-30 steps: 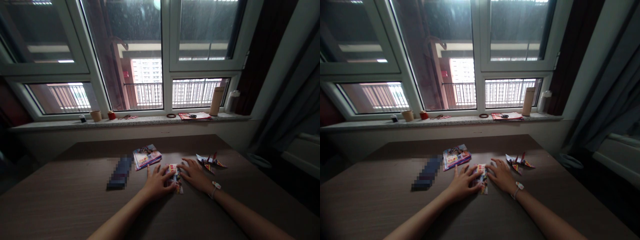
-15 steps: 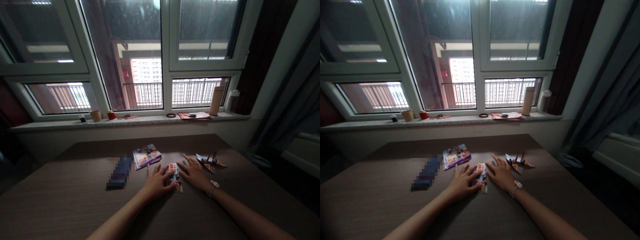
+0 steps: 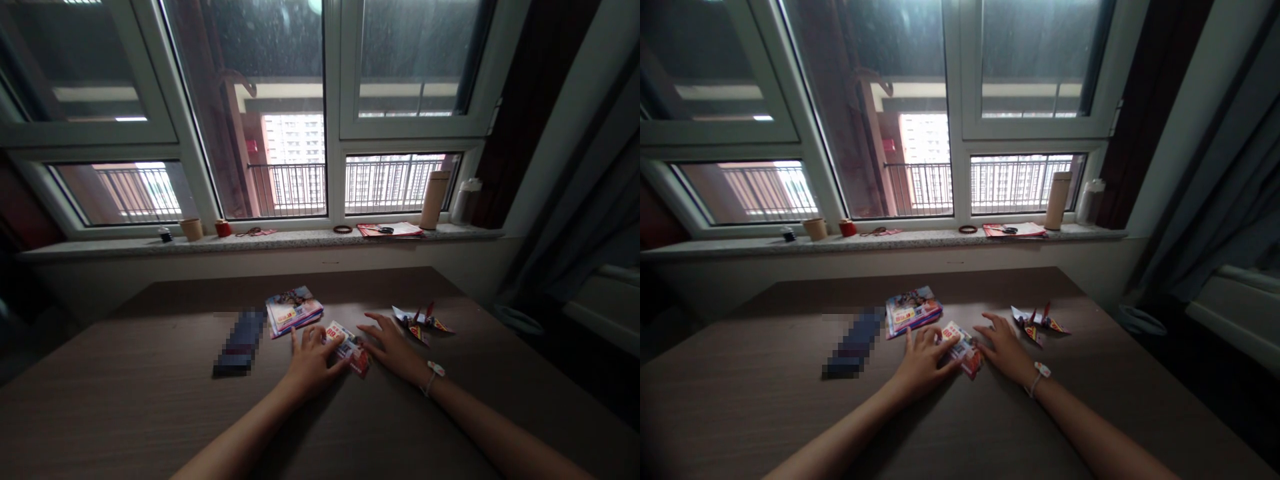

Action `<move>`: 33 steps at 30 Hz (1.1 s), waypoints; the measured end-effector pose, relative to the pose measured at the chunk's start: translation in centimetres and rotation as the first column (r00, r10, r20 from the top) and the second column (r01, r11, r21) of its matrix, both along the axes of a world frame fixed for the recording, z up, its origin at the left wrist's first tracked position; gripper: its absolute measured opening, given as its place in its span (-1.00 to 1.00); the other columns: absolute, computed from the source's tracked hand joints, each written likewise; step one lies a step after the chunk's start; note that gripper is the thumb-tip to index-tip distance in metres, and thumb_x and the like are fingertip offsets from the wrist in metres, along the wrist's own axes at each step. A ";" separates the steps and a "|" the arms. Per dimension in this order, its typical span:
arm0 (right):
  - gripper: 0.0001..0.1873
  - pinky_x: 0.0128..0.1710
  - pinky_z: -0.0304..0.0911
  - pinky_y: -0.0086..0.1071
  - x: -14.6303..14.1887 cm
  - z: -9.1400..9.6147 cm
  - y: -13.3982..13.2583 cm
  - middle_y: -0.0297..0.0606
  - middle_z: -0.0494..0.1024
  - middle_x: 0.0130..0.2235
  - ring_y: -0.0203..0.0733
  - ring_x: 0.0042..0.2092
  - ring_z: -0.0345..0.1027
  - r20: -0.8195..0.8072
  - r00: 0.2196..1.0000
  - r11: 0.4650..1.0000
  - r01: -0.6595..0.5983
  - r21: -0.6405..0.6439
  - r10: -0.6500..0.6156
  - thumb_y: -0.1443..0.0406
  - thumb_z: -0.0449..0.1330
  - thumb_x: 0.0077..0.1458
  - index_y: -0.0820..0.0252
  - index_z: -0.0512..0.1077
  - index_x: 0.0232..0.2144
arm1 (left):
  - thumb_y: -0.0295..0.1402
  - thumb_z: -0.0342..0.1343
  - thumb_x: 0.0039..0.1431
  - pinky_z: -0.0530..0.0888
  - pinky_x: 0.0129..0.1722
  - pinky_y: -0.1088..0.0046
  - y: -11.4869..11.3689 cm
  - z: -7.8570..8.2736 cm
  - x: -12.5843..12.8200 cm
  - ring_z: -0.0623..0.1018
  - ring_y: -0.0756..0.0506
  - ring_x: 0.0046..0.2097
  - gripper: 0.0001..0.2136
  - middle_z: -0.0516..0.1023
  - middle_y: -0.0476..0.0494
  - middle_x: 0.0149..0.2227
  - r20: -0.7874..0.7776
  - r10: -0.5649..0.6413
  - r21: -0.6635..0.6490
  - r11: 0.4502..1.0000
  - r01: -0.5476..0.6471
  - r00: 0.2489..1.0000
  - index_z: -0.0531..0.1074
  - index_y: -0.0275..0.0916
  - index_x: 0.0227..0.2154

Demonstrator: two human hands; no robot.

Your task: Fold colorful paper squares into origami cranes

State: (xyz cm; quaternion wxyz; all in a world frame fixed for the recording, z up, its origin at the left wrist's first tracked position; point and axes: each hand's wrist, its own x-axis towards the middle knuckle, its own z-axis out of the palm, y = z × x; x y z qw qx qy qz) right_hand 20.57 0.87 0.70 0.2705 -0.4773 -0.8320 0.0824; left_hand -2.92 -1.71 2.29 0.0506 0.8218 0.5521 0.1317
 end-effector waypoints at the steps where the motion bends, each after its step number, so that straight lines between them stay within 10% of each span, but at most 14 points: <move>1: -0.64 0.23 0.06 -0.10 0.1 -0.2 0.2 -0.18 0.24 0.22 -0.03 0.23 0.09 -0.011 1.000 1.000 0.008 -0.003 -0.008 0.17 0.08 0.23 0.00 0.39 0.06 | 0.14 -0.05 0.17 -0.29 0.22 -0.28 0.1 0.0 0.0 0.11 -0.34 0.29 -0.50 0.25 -0.14 0.22 0.005 0.003 0.001 1.000 -0.003 1.000 0.29 0.20 0.14; 12: -0.66 0.03 0.19 -0.18 -0.4 -0.1 -0.4 -0.24 0.51 -0.15 -0.14 -0.06 0.30 -0.002 0.969 0.962 -0.244 0.126 0.246 0.49 0.09 0.12 0.06 0.51 -0.14 | -0.09 0.14 0.15 -0.26 0.17 -0.38 0.5 -0.6 -0.2 0.15 -0.34 0.25 -0.64 0.37 0.02 0.15 0.062 -0.081 0.059 0.995 0.077 0.995 0.39 0.15 0.02; 18: -0.70 0.05 0.17 -0.15 -0.5 1.1 -1.2 -0.20 0.47 -0.08 -0.07 -0.02 0.28 -0.016 0.972 0.970 -0.234 0.071 0.236 0.20 0.29 0.06 0.06 0.49 -0.12 | -0.11 0.16 0.15 -0.24 0.19 -0.34 0.5 -0.6 -0.2 0.24 -0.28 0.17 -0.68 0.41 -0.03 0.02 0.075 -0.075 0.112 0.992 0.066 0.994 0.43 0.15 -0.01; 33: -0.80 0.05 0.18 -0.17 -0.3 -0.1 -0.4 -0.22 0.52 -0.09 -0.12 -0.03 0.33 0.002 0.972 0.967 -0.232 0.110 0.233 0.20 0.20 0.18 0.05 0.52 -0.15 | -0.08 0.16 0.14 -0.20 0.17 -0.37 1.1 -1.0 -0.5 0.21 -0.33 0.21 -0.67 0.42 -0.04 0.09 0.097 -0.090 0.080 0.993 0.082 0.991 0.44 0.14 -0.01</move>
